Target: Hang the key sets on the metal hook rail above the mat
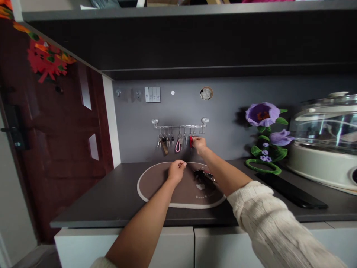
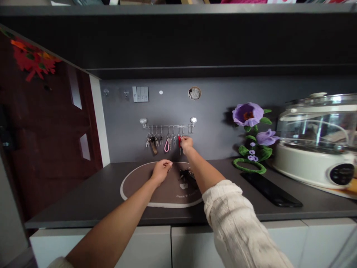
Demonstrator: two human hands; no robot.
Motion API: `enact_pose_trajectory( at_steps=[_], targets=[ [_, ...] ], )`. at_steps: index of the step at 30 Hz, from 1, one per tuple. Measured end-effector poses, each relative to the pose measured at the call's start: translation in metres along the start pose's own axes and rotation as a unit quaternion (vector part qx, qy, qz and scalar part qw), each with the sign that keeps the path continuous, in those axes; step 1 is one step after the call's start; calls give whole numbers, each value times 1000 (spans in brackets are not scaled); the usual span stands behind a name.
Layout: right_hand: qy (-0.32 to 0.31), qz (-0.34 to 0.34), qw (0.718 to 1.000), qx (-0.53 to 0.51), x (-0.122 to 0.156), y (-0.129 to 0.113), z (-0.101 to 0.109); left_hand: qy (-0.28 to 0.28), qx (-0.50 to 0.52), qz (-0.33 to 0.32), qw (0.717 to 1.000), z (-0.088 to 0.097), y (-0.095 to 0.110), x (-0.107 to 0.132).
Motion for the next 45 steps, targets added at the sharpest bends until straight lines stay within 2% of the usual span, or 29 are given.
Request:
enact_pose_trajectory(
  at_steps=[6, 11, 16, 23, 28, 34, 41, 45],
  targets=[
    [-52, -31, 998, 4, 24, -2, 12, -8, 8, 2, 1000, -1, -2, -1],
    [-69, -76, 995, -17, 50, -6, 28, -28, -15, -26, 999, -3, 3, 2],
    [-109, -92, 990, -21, 77, -5, 40, -64, -70, -62, 994, -9, 8, 7],
    [-113, -79, 990, 25, 103, 2, 61, -84, -170, -103, 977, -20, 4, 2],
    [-115, -60, 989, 70, 108, 1, 71, -99, -221, -149, 959, -28, 8, -3],
    [-114, -61, 987, 98, 108, 3, 68, -104, -262, -164, 945, -30, 13, -2],
    [-106, -63, 985, 119, 106, 4, 68, -97, -272, -185, 939, -19, 22, 1],
    [-111, -68, 984, 124, 104, 6, 69, -92, -242, -167, 951, -11, 23, 1]
  ],
)
Point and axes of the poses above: each hand's wrist, its own x-axis away from the middle knuckle, its own z-axis out of the back of the hand, y = z × x, the point moved 6 cm from there along -x, towards the middle knuckle, and after that the axes turned 9 degrees about -x, right-handed, at the moved point
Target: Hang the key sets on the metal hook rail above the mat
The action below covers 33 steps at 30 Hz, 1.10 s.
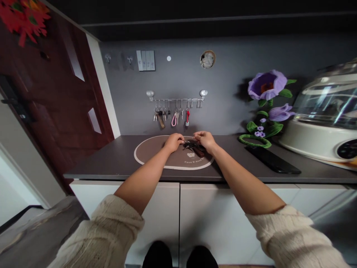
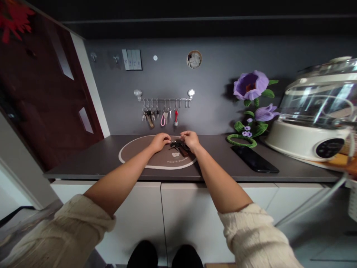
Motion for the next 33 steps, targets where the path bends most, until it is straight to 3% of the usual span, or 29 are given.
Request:
enact_pose_trajectory(
  at_steps=[6, 10, 13, 24, 33],
  targets=[
    [-15, -7, 1000, -10, 1, 1, -3, 2, 167, 82, 983, -2, -7, 1],
    [-24, -6, 1000, -17, 2, 0, -4, -5, 330, 166, 929, -7, -11, 3],
    [-31, 3, 999, -15, 2, -1, -5, 5, 398, 204, 894, -6, -11, 6],
    [-108, 46, 993, -27, 8, -9, -17, 20, 471, 206, 858, 2, -5, 7],
    [-109, 61, 992, -34, 11, -16, -18, 43, 498, 180, 847, 8, 4, 6]
  ],
)
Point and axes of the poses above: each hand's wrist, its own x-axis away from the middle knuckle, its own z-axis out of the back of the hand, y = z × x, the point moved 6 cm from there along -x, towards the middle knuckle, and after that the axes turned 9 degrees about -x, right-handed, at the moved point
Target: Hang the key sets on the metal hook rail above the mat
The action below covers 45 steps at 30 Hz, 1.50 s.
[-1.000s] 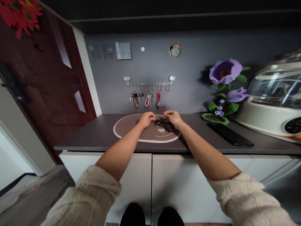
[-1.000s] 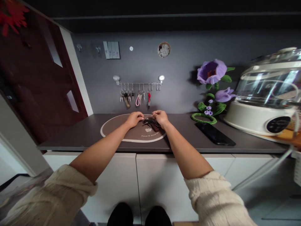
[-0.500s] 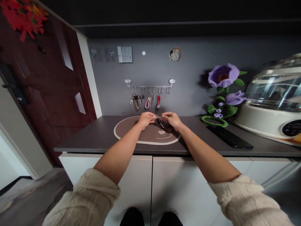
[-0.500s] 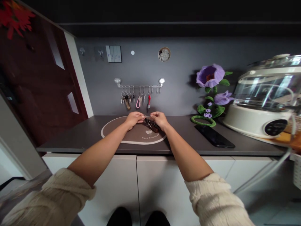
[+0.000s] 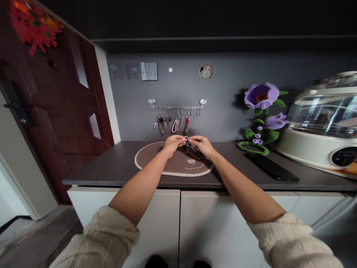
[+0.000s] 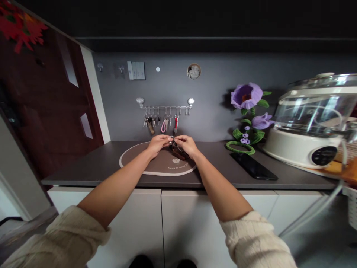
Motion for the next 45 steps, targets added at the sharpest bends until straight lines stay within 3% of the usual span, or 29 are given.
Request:
enact_pose_trajectory(
  at_steps=[14, 25, 35, 45],
  targets=[
    [-27, 34, 999, -13, -4, 5, 0, -26, 2, -43, 999, -7, 1, 1],
    [16, 12, 998, -57, 2, -4, 3, -1, -7, -52, 999, -5, -3, -2],
    [52, 6, 994, -96, -9, -8, 9, 22, -89, -65, 994, -4, -11, -6],
    [82, 7, 991, -102, -34, -32, 12, 64, -198, -104, 973, 3, -21, -18]
  ],
)
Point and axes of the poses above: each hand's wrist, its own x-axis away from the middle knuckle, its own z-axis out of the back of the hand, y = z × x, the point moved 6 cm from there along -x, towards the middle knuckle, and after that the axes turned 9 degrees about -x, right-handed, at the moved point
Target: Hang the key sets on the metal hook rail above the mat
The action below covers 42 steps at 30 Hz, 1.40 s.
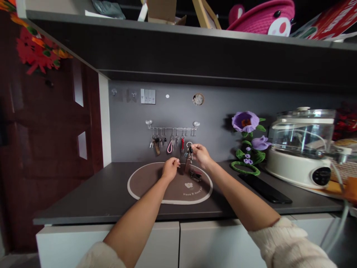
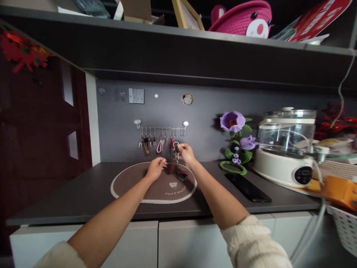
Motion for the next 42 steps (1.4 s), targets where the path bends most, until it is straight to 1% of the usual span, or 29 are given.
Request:
enact_pose_trajectory(
  at_steps=[7, 12, 17, 22, 25, 30, 37, 42],
  targets=[
    [43, -6, 999, -1, -33, -13, -7, -1, -93, -33, 995, 0, 1, -1],
    [90, -2, 996, 15, -55, -16, -9, 3, -120, -34, 992, 1, 2, 0],
    [128, -5, 992, 11, -73, -14, -12, 7, -125, -28, 992, 1, 0, 0],
    [156, -1, 988, -9, -88, -4, -7, 14, -134, -33, 990, 2, 1, 0],
    [170, 0, 985, -4, -93, 2, -3, 10, -134, -27, 991, 2, 1, 0],
    [186, -1, 983, 12, -93, 10, 5, 10, -131, -26, 991, 2, 1, 0],
    [156, 14, 988, 7, -90, 16, 9, 11, -131, -25, 991, 1, -1, -1],
    [166, 32, 985, 30, -89, 16, 9, 9, -129, -22, 991, 0, -3, -2]
  ],
)
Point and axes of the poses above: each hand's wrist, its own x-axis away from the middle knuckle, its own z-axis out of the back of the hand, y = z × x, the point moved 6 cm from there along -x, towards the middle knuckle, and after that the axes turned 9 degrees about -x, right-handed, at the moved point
